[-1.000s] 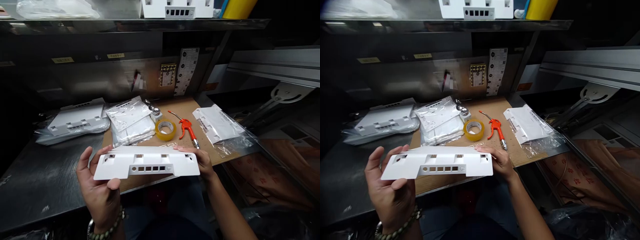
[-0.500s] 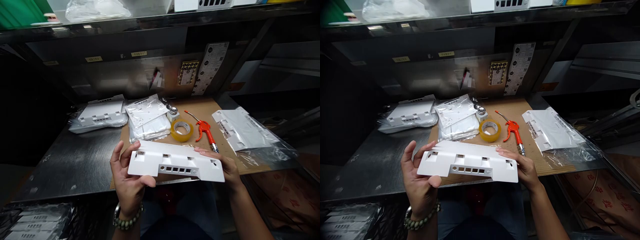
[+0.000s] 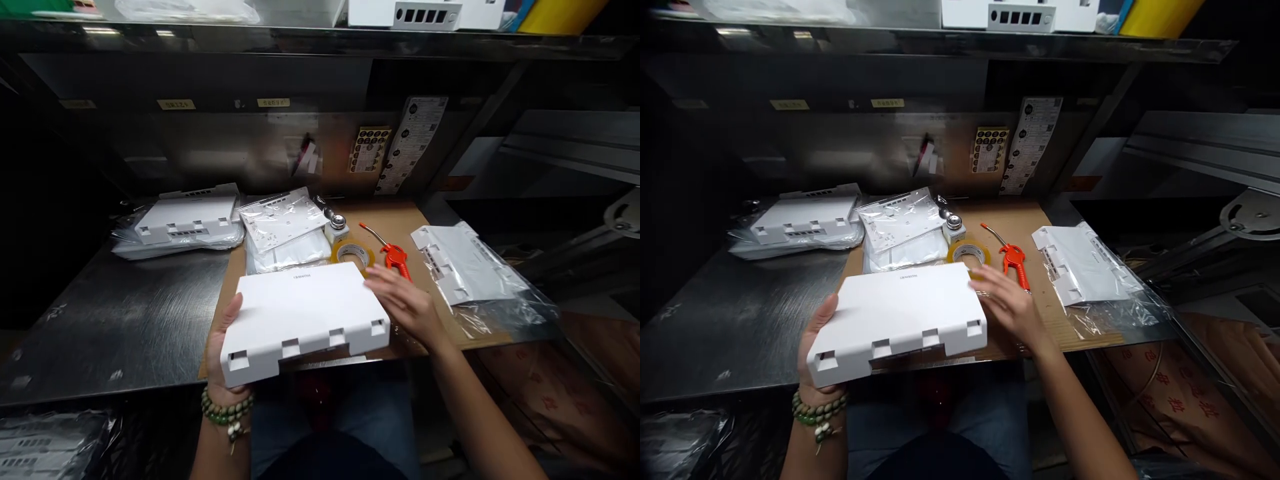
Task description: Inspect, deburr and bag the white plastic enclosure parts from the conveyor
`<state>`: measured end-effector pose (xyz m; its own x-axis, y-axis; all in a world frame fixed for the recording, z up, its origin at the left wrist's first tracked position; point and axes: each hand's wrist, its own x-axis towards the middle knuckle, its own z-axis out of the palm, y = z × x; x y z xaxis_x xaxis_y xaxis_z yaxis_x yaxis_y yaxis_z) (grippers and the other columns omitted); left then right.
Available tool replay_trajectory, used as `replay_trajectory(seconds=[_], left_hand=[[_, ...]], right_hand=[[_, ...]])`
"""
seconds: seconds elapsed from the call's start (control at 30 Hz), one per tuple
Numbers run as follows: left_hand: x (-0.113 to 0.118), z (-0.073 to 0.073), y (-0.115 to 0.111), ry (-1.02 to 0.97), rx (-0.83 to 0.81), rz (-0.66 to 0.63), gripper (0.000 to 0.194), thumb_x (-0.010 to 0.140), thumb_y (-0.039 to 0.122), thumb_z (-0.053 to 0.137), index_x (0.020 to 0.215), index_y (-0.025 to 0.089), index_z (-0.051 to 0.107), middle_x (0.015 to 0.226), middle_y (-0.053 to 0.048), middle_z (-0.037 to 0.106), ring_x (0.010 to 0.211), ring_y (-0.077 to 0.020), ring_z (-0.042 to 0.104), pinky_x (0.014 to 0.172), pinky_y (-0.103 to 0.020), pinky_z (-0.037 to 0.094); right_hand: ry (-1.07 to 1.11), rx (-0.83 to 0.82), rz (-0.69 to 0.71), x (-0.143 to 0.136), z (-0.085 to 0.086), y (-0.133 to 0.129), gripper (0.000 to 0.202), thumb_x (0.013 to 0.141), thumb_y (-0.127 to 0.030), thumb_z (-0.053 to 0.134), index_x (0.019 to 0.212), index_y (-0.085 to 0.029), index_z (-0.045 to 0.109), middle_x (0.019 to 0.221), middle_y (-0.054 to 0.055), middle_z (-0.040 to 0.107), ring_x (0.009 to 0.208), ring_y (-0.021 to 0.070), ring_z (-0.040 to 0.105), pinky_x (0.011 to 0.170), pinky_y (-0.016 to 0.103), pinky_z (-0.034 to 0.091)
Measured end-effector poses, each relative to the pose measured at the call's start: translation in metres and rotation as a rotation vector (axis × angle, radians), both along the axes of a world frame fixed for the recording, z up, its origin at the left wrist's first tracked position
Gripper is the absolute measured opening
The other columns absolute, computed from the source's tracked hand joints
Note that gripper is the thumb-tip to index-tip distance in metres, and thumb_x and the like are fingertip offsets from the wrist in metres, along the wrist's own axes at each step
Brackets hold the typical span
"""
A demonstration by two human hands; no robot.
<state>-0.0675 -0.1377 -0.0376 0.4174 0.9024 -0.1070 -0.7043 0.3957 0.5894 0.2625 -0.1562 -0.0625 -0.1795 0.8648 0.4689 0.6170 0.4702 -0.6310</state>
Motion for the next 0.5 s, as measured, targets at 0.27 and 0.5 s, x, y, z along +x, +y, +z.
replay_trajectory(seconds=[0.27,0.5], left_hand=[[-0.020,0.008,-0.018,0.210,-0.039,0.235,0.087,0.088,0.090,0.037,0.147,0.029,0.055,0.163,-0.006,0.048,0.160,-0.0319,0.023,0.123,-0.052,0.036],[-0.017,0.007,-0.031,0.101,0.023,0.373,0.103,0.081,0.098,0.019,0.155,0.031,0.045,0.168,-0.008,0.040,0.161,-0.0318,0.021,0.124,-0.050,0.034]], right_hand=[[-0.447,-0.466,-0.284,-0.024,0.009,0.125,0.010,0.081,-0.029,0.079,0.076,-0.022,0.079,0.081,0.012,0.078,0.090,0.0322,0.075,0.081,0.043,0.058],[-0.569,-0.596,-0.292,-0.046,0.006,0.138,0.015,0.083,-0.027,0.078,0.073,-0.018,0.070,0.081,0.009,0.074,0.086,0.0247,0.072,0.081,0.039,0.055]])
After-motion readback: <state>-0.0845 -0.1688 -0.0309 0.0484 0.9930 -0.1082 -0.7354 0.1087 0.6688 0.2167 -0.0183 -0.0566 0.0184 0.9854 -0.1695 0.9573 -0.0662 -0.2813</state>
